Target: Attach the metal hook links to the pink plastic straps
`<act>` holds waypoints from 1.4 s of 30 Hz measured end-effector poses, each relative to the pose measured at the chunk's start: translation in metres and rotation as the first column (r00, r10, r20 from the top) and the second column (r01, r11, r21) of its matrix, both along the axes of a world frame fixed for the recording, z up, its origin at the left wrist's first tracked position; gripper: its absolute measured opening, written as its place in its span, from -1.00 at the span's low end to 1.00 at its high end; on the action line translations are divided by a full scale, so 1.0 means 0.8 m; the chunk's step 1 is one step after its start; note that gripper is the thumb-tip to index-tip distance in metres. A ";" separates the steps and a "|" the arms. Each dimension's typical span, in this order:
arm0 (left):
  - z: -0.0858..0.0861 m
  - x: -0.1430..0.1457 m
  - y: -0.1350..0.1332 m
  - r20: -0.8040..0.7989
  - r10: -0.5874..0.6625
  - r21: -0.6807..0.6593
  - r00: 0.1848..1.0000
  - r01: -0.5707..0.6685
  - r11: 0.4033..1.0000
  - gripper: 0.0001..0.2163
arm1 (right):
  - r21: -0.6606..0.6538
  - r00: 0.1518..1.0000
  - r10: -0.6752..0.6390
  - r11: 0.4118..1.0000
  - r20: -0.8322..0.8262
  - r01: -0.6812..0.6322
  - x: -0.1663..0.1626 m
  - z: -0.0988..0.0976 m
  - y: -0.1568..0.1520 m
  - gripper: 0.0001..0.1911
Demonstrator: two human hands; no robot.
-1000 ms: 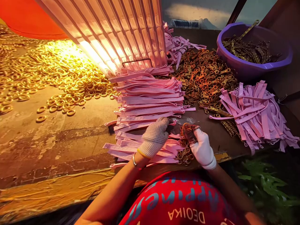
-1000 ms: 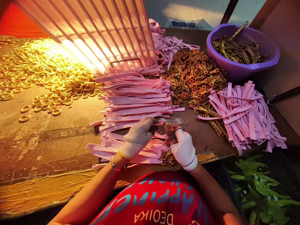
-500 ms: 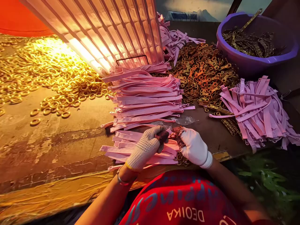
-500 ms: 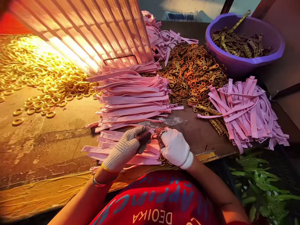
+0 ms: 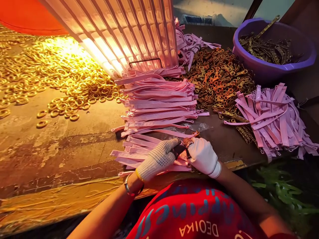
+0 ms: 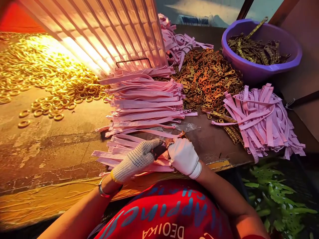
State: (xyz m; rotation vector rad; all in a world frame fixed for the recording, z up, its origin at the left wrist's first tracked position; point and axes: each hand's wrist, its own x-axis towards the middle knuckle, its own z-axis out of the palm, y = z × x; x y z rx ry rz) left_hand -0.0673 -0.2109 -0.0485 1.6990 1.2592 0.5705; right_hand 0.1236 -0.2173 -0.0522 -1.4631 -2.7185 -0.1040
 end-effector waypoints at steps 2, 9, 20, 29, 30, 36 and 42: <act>-0.004 0.000 -0.001 -0.009 -0.043 0.003 0.999 0.043 0.999 -0.80 | -0.020 1.000 0.009 1.000 -0.004 -0.009 0.001 -0.002 -0.003 -0.78; -0.002 0.008 -0.015 0.067 0.064 -0.056 0.996 -0.060 0.997 -0.71 | -0.262 0.997 -0.025 0.965 -0.067 0.007 0.006 0.042 0.006 -0.77; -0.024 0.013 -0.032 0.045 0.140 0.067 0.989 -0.143 0.987 -0.78 | -0.374 0.996 -0.035 0.925 0.083 0.064 -0.007 0.049 0.008 -0.84; -0.010 0.008 -0.028 -0.045 0.050 0.059 0.998 -0.047 0.997 -0.76 | -0.352 0.993 0.066 0.936 0.095 -0.028 0.004 0.041 0.005 -0.84; -0.005 0.004 -0.025 -0.052 0.048 0.077 0.997 -0.044 0.996 -0.76 | -0.360 0.992 0.060 0.933 0.113 -0.016 0.007 0.044 0.005 -0.83; -0.002 -0.031 0.016 -0.267 0.144 0.363 0.953 -0.039 0.931 -0.67 | -0.140 0.981 0.014 0.990 0.194 0.014 0.025 0.056 0.015 -0.82; -0.011 -0.022 0.035 -0.717 0.001 0.129 0.697 0.132 0.983 -0.49 | -0.074 0.989 0.129 0.989 0.065 -0.125 0.009 0.018 0.035 -0.71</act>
